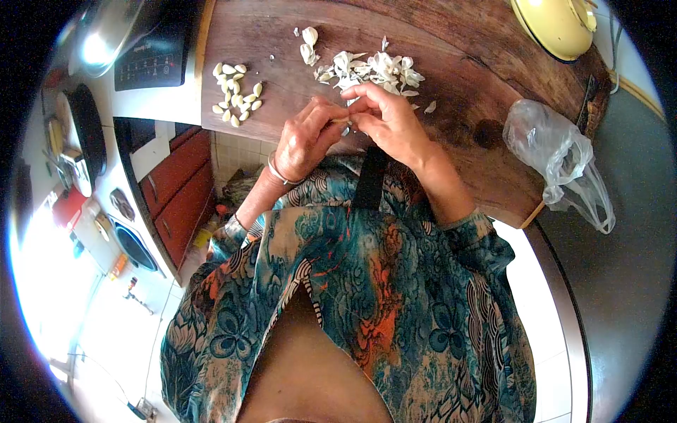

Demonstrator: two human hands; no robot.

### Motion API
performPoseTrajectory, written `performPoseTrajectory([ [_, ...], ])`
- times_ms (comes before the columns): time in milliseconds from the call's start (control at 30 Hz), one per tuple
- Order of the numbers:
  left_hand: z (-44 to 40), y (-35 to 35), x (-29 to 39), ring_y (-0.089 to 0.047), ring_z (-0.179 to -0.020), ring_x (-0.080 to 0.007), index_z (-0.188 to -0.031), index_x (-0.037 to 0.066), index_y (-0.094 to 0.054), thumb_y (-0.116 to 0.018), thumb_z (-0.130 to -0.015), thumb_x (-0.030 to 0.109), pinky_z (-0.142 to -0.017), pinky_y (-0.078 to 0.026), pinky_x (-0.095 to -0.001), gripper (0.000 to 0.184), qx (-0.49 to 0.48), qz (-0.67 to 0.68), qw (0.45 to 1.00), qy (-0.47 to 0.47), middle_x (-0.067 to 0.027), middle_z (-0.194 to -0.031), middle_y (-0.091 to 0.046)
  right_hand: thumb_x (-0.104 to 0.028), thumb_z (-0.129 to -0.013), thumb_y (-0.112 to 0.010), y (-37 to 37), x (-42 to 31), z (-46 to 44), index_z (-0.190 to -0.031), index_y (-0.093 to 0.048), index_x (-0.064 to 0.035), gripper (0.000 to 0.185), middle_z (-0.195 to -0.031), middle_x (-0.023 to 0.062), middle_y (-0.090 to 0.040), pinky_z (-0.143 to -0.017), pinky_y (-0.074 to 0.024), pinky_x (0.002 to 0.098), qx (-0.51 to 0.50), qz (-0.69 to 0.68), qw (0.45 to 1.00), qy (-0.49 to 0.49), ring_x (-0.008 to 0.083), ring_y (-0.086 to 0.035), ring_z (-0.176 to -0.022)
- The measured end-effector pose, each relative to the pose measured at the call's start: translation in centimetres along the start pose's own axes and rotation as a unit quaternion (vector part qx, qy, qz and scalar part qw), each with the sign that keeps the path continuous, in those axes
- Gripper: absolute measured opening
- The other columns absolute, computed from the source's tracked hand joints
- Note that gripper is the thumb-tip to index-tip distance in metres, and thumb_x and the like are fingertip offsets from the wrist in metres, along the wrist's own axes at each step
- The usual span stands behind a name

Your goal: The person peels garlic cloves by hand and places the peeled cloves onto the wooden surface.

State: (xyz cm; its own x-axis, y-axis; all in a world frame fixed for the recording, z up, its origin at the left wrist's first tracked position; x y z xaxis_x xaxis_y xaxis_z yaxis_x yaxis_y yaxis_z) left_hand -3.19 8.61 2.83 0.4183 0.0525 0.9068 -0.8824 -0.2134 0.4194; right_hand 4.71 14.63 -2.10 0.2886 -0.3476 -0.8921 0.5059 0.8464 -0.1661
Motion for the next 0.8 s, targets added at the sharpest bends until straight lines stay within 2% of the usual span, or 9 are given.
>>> performPoseTrajectory([
  [133,0.1,0.1,-0.1,-0.057,-0.070,-0.0322,-0.090,0.002,-0.056,-0.060,-0.074,-0.001,-0.059,-0.046,-0.0375,0.017,0.014,0.003,1.000,0.012,-0.0134,-0.077,-0.055,0.009,-0.079,-0.052,-0.3,-0.4,0.2,-0.102,-0.052,-0.0014,0.026,-0.087,0.0043,-0.059,-0.072,-0.0460,0.0234,0.042,0.022,0.998,0.052,0.0099,-0.056,-0.082],
  [167,0.2,0.1,-0.1,-0.057,-0.069,-0.0320,-0.089,0.002,-0.056,-0.060,-0.074,-0.001,-0.058,-0.046,-0.0374,0.016,0.018,0.003,1.000,0.012,-0.0133,-0.077,-0.056,0.010,-0.077,-0.051,-0.4,-0.7,0.3,-0.094,-0.051,-0.0012,0.020,-0.084,0.0028,-0.056,-0.070,-0.0450,0.0238,0.050,0.037,0.996,0.064,0.0093,-0.053,-0.079],
  [267,0.4,0.2,0.1,-0.058,-0.068,-0.0313,-0.090,0.002,-0.056,-0.060,-0.074,-0.002,-0.058,-0.047,-0.0365,0.017,0.026,0.025,0.999,0.009,-0.0132,-0.077,-0.057,0.009,-0.076,-0.052,-0.3,-0.2,0.6,-0.088,-0.049,-0.0019,0.016,-0.079,0.0017,-0.052,-0.066,-0.0429,0.0229,0.075,0.012,0.994,0.084,0.0081,-0.049,-0.072],
  [367,0.6,0.0,0.4,-0.058,-0.068,-0.0303,-0.089,0.002,-0.055,-0.060,-0.074,-0.003,-0.057,-0.047,-0.0360,0.017,0.012,0.017,1.000,-0.006,-0.0128,-0.077,-0.057,0.008,-0.075,-0.052,-0.3,0.7,0.9,-0.085,-0.048,-0.0029,0.015,-0.076,0.0012,-0.049,-0.061,-0.0407,0.0220,0.082,-0.001,0.996,0.045,0.0071,-0.046,-0.068],
  [467,0.7,-0.1,0.6,-0.058,-0.067,-0.0301,-0.089,0.001,-0.055,-0.060,-0.073,-0.004,-0.057,-0.046,-0.0363,0.017,0.012,0.030,0.999,-0.009,-0.0129,-0.076,-0.057,0.008,-0.075,-0.051,-0.7,-0.7,1.4,-0.084,-0.048,-0.0031,0.015,-0.075,0.0011,-0.049,-0.060,-0.0409,0.0219,0.104,0.051,0.987,0.110,0.0074,-0.045,-0.067],
  [600,0.8,-0.5,1.0,-0.057,-0.064,-0.0290,-0.089,0.001,-0.056,-0.059,-0.073,-0.005,-0.055,-0.046,-0.0355,0.017,0.019,0.038,0.999,0.002,-0.0122,-0.075,-0.056,0.009,-0.075,-0.049,-0.7,-1.5,2.1,-0.085,-0.048,-0.0022,0.015,-0.072,0.0034,-0.049,-0.060,-0.0416,0.0230,0.110,0.064,0.984,0.126,0.0092,-0.046,-0.066],
  [667,0.6,-0.4,1.5,-0.056,-0.062,-0.0285,-0.090,0.001,-0.056,-0.059,-0.074,-0.005,-0.055,-0.046,-0.0344,0.018,0.022,0.035,0.999,-0.007,-0.0118,-0.074,-0.055,0.010,-0.075,-0.048,-0.5,-0.7,2.2,-0.085,-0.047,-0.0017,0.015,-0.072,0.0046,-0.049,-0.060,-0.0419,0.0242,0.121,0.065,0.986,0.098,0.0096,-0.047,-0.067],
  [767,-0.8,0.6,4.7,-0.058,-0.068,-0.0191,-0.093,-0.001,-0.056,-0.059,-0.078,-0.006,-0.057,-0.048,-0.0277,0.016,0.042,0.033,0.996,-0.073,-0.0105,-0.080,-0.058,0.008,-0.076,-0.050,-0.3,3.2,2.5,-0.088,-0.049,-0.0009,0.015,-0.075,0.0046,-0.053,-0.064,-0.0442,0.0266,0.122,0.070,0.989,0.041,0.0114,-0.050,-0.069],
  [800,-0.8,0.5,3.4,-0.059,-0.069,-0.0179,-0.094,-0.001,-0.056,-0.059,-0.079,-0.006,-0.058,-0.048,-0.0275,0.016,0.046,0.093,0.995,-0.014,-0.0100,-0.081,-0.058,0.008,-0.077,-0.050,0.1,2.1,2.7,-0.089,-0.049,-0.0007,0.015,-0.076,0.0048,-0.054,-0.066,-0.0446,0.0266,0.146,0.060,0.986,0.062,0.0118,-0.051,-0.071],
])
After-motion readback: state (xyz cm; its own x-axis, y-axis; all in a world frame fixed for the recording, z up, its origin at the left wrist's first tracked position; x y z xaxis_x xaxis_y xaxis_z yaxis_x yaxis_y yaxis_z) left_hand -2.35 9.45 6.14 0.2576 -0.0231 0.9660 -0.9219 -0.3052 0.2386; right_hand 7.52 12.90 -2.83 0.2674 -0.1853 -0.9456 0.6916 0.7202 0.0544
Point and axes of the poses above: each hand's wrist, its own z-axis away from the middle knuckle, its own y-axis out of the back of the hand, x = y × z, the point moved 10 cm from there along -z, towards the middle knuckle
